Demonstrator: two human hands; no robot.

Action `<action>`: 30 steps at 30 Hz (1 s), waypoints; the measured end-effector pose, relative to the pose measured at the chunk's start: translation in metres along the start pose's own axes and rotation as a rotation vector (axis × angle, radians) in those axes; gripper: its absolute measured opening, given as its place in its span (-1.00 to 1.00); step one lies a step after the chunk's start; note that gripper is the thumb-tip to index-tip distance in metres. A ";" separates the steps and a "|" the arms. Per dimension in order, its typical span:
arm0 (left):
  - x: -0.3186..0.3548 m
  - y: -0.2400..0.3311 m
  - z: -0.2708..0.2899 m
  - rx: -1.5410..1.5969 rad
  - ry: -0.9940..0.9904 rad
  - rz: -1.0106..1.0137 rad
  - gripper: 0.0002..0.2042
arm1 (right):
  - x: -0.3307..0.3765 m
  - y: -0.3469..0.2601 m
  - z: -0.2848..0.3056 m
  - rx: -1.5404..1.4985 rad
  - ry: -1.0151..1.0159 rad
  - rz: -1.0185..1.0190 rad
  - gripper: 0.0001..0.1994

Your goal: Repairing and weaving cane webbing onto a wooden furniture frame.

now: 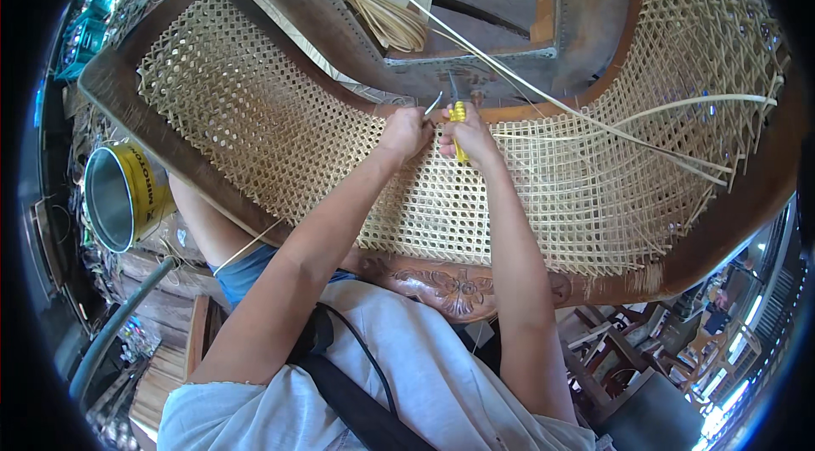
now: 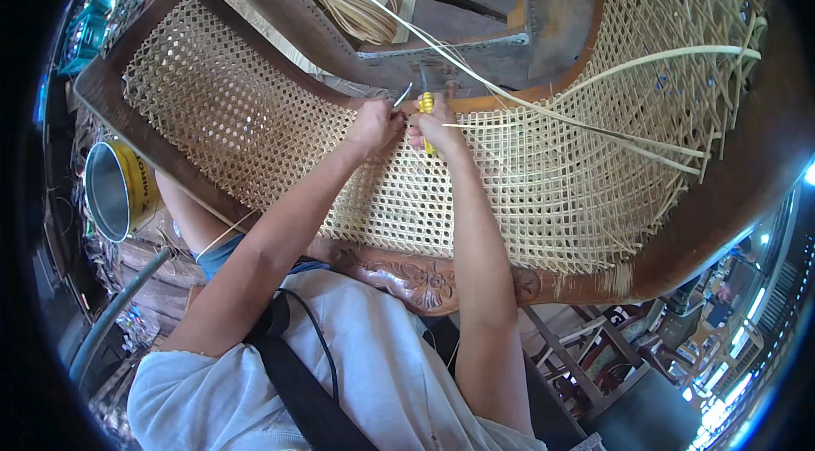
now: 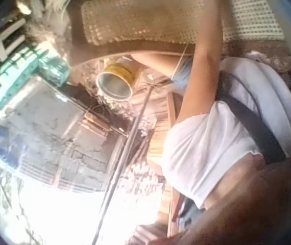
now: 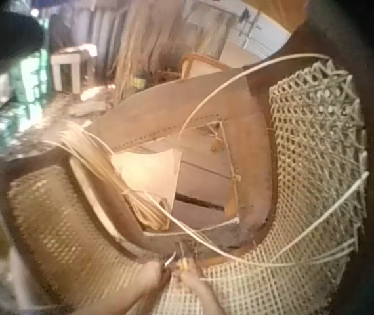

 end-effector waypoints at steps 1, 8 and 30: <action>-0.002 -0.001 0.006 -0.043 -0.077 0.083 -0.80 | 0.001 -0.003 -0.007 0.007 -0.014 0.005 -0.55; 0.002 0.028 -0.001 -0.172 -0.120 -0.166 -0.80 | -0.006 0.025 0.019 -0.195 -0.057 0.049 -0.74; 0.020 0.022 0.000 -0.396 -0.205 -0.093 -0.80 | -0.017 0.023 0.022 -0.282 -0.021 0.040 -0.73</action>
Point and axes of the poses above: each hand's wrist, its own x-axis away from the middle knuckle, its own z-axis out of the back of the hand, y = z × x, the point moved 1 cm from there along -x, towards the middle knuckle, and after that the axes turned 2 degrees about -y, right-handed, at the moved point
